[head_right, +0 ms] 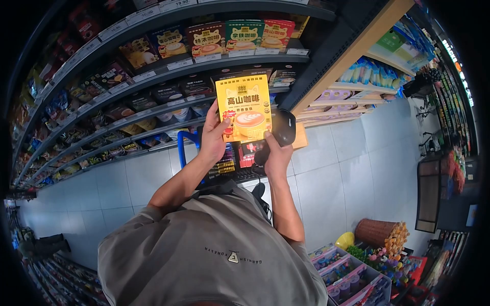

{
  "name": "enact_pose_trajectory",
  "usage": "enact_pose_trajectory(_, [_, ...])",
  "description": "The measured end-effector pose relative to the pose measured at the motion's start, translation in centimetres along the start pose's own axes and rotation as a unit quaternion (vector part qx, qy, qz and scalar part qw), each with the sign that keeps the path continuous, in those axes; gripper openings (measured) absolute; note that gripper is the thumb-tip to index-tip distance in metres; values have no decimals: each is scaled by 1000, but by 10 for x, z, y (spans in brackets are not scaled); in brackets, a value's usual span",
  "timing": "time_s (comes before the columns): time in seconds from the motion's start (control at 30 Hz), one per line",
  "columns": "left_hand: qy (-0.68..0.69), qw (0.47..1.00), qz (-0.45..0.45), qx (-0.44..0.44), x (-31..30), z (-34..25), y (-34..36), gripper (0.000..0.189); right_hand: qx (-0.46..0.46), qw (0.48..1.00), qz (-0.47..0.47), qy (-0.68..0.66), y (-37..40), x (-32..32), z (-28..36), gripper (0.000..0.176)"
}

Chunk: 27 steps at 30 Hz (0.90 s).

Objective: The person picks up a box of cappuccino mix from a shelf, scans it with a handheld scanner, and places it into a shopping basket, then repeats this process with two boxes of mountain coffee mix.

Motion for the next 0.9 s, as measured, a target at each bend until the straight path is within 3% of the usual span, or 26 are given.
enact_pose_trajectory(0.1, [-14,1000,9,0,-2,2,-4,55,-42,998,-34,37,1,-5,1,25])
enact_pose_trajectory(0.13, [-2,998,-16,-55,-6,8,-7,48,-42,998,-33,37,4,-5,1,25])
enact_pose_trajectory(0.17, [10,993,-41,-108,-9,13,-9,43,-89,988,-55,117,10,-5,9,27])
enact_pose_trajectory(0.2, [11,993,-43,-106,-10,13,-11,43,-136,968,-75,195,17,-4,17,30])
enact_pose_trajectory(0.37, [76,977,-88,-180,-19,37,-15,43,-165,973,-5,161,53,30,23,36])
enact_pose_trajectory(0.5, [131,958,-75,-243,-17,44,-11,49,-153,973,27,169,60,37,12,35])
enact_pose_trajectory(0.57, [142,960,-83,-228,-12,42,-8,49,-156,973,29,165,61,38,14,34])
enact_pose_trajectory(0.63, [153,960,-90,-215,-11,40,-5,48,-104,987,35,115,61,38,13,31])
enact_pose_trajectory(0.83, [248,941,29,-226,-24,49,-10,47,-101,981,26,165,51,32,13,34])
enact_pose_trajectory(0.9, [253,938,32,-235,-24,52,-12,49,-107,977,15,182,43,26,5,34])
Point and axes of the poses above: each hand's wrist, its own y-axis away from the middle knuckle, its own x-axis out of the palm, z = x × y, the point moved 6 cm from there along -y, towards the middle knuckle, and after that the axes turned 13 degrees about y, right-handed, at the moved point
